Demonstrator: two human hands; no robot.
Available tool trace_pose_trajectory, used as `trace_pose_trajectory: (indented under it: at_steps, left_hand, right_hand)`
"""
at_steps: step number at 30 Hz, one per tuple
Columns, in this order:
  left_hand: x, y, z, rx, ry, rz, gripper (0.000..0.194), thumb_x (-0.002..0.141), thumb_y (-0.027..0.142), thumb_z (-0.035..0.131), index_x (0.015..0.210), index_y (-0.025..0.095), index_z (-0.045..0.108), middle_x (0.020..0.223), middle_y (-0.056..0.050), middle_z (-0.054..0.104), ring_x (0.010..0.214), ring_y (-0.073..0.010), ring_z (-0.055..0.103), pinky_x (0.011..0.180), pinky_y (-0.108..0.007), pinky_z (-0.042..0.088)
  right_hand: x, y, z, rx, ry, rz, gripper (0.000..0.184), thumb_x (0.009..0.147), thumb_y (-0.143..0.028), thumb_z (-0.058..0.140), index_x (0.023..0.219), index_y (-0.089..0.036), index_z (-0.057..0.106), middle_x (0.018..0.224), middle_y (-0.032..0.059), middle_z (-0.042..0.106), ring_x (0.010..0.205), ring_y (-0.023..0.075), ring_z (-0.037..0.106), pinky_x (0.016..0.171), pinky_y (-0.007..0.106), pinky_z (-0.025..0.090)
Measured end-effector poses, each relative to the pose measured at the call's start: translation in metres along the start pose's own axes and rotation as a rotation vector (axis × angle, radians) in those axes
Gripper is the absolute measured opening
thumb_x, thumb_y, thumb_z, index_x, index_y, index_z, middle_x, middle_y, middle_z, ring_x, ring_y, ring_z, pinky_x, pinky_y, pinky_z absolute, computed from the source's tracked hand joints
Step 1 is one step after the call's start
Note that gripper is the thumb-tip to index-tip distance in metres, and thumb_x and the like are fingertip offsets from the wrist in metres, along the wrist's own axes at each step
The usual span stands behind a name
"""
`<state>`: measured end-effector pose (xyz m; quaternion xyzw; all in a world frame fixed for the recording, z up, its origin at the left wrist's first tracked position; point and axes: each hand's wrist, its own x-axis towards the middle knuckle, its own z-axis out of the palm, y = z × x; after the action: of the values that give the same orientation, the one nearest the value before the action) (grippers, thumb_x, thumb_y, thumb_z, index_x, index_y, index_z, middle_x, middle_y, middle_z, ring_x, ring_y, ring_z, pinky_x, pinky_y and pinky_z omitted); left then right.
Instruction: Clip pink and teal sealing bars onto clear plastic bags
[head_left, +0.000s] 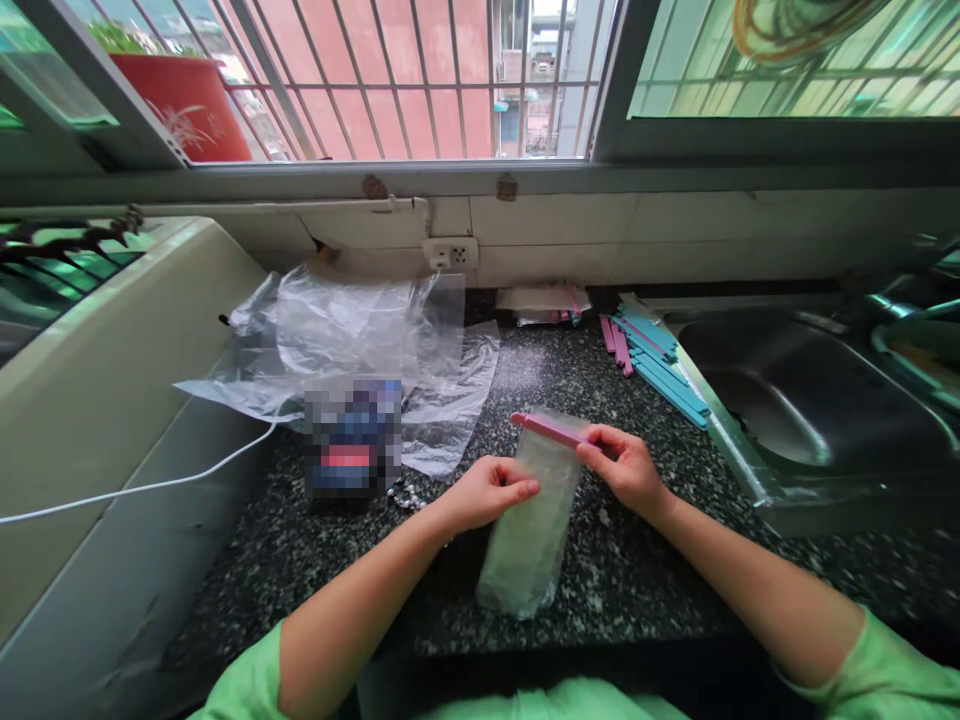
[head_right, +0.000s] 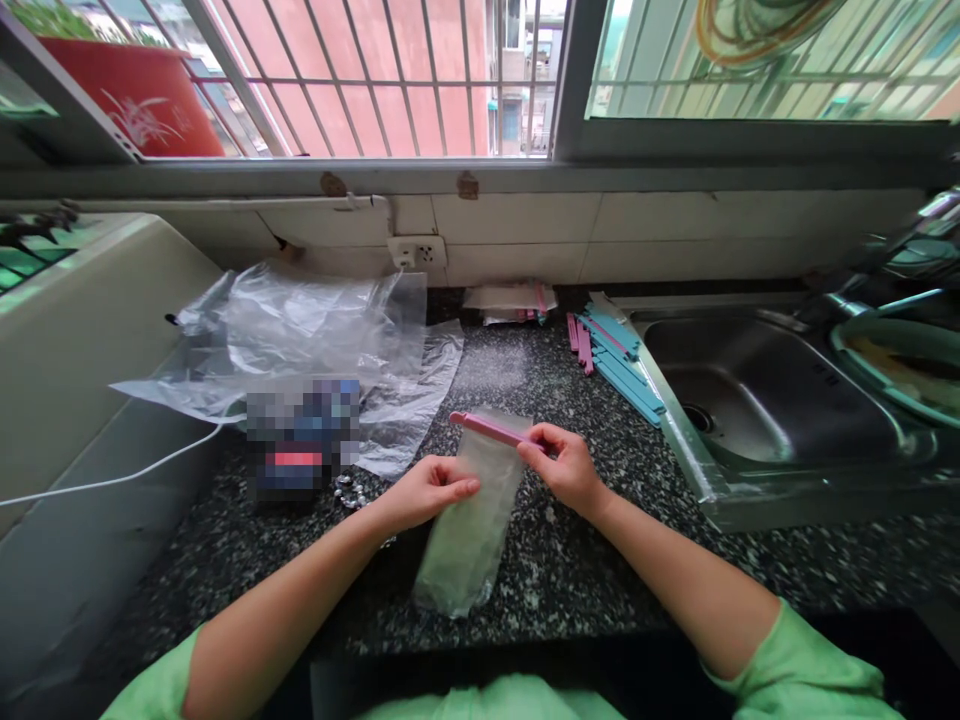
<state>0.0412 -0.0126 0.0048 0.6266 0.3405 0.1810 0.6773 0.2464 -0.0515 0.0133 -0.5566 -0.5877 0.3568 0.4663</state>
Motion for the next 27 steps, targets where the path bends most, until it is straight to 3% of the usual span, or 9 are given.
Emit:
trace_pose_trajectory:
  at_steps: [6, 8, 10, 12, 17, 20, 24, 27]
  left_hand:
    - [-0.001, 0.000, -0.001, 0.055, -0.075, -0.007, 0.050, 0.066, 0.057, 0.059, 0.044, 0.014, 0.045, 0.045, 0.005, 0.031, 0.046, -0.0065, 0.026, 0.045, -0.022, 0.020]
    - [-0.001, 0.002, -0.001, 0.051, -0.068, 0.020, 0.044, 0.067, 0.053, 0.061, 0.049, 0.013, 0.053, 0.047, 0.004, 0.040, 0.048, -0.0076, 0.033, 0.046, -0.021, 0.025]
    - [0.000, 0.003, 0.000, -0.018, 0.009, 0.073, 0.037, 0.065, 0.049, 0.065, 0.068, 0.013, 0.064, 0.061, 0.000, 0.056, 0.058, -0.0115, 0.046, 0.054, -0.022, 0.035]
    - [0.001, 0.004, 0.002, -0.114, 0.137, 0.126, 0.043, 0.061, 0.048, 0.069, 0.086, 0.014, 0.065, 0.076, -0.003, 0.063, 0.071, -0.0153, 0.053, 0.064, -0.024, 0.041]
    - [0.005, 0.002, 0.002, -0.231, 0.373, 0.175, 0.040, 0.057, 0.050, 0.071, 0.073, 0.013, 0.067, 0.071, -0.003, 0.065, 0.070, -0.0154, 0.054, 0.070, -0.027, 0.043]
    - [0.007, 0.001, 0.001, -0.297, 0.414, 0.196, 0.038, 0.057, 0.049, 0.072, 0.072, 0.014, 0.068, 0.073, -0.003, 0.066, 0.071, -0.0154, 0.055, 0.073, -0.028, 0.044]
    - [0.008, 0.000, 0.000, -0.359, 0.414, 0.218, 0.035, 0.057, 0.045, 0.074, 0.073, 0.015, 0.067, 0.072, -0.002, 0.066, 0.071, -0.0141, 0.055, 0.073, -0.027, 0.044]
    - [0.008, 0.001, -0.001, -0.410, 0.443, 0.200, 0.038, 0.056, 0.046, 0.074, 0.075, 0.015, 0.066, 0.070, -0.002, 0.066, 0.071, -0.0140, 0.056, 0.073, -0.027, 0.044]
  right_hand:
    - [0.001, -0.002, -0.003, 0.057, 0.090, 0.011, 0.028, 0.071, -0.046, 0.060, 0.068, -0.018, 0.055, 0.059, -0.0009, 0.051, 0.052, 0.0104, 0.044, 0.048, 0.022, 0.038]
    - [0.001, -0.002, -0.003, 0.053, 0.074, 0.015, 0.029, 0.071, -0.047, 0.059, 0.068, -0.018, 0.055, 0.059, -0.0012, 0.050, 0.052, 0.0102, 0.044, 0.048, 0.022, 0.038]
    - [0.001, -0.002, -0.001, 0.034, 0.034, 0.020, 0.029, 0.071, -0.046, 0.059, 0.067, -0.018, 0.054, 0.058, -0.0019, 0.049, 0.051, 0.0098, 0.043, 0.047, 0.022, 0.037]
    - [0.000, -0.001, 0.002, 0.002, -0.015, 0.016, 0.028, 0.072, -0.045, 0.059, 0.066, -0.018, 0.053, 0.057, -0.0025, 0.047, 0.051, 0.0094, 0.042, 0.048, 0.021, 0.036]
    - [0.000, 0.002, 0.013, 0.038, -0.123, 0.070, 0.030, 0.069, -0.047, 0.062, 0.077, -0.018, 0.057, 0.061, -0.0020, 0.053, 0.054, 0.0099, 0.046, 0.049, 0.021, 0.038]
    - [0.000, 0.001, 0.016, 0.050, -0.198, 0.111, 0.033, 0.064, -0.044, 0.067, 0.082, -0.017, 0.059, 0.065, -0.0011, 0.058, 0.057, 0.0110, 0.049, 0.053, 0.023, 0.041]
    - [-0.003, 0.002, 0.019, -0.036, -0.245, 0.079, 0.024, 0.070, -0.037, 0.062, 0.059, -0.016, 0.056, 0.057, -0.0011, 0.056, 0.057, 0.0113, 0.050, 0.059, 0.025, 0.042]
    - [-0.004, 0.006, 0.017, -0.052, -0.166, 0.028, 0.021, 0.070, -0.037, 0.063, 0.073, -0.017, 0.058, 0.064, -0.0005, 0.058, 0.058, 0.0115, 0.051, 0.058, 0.025, 0.043]
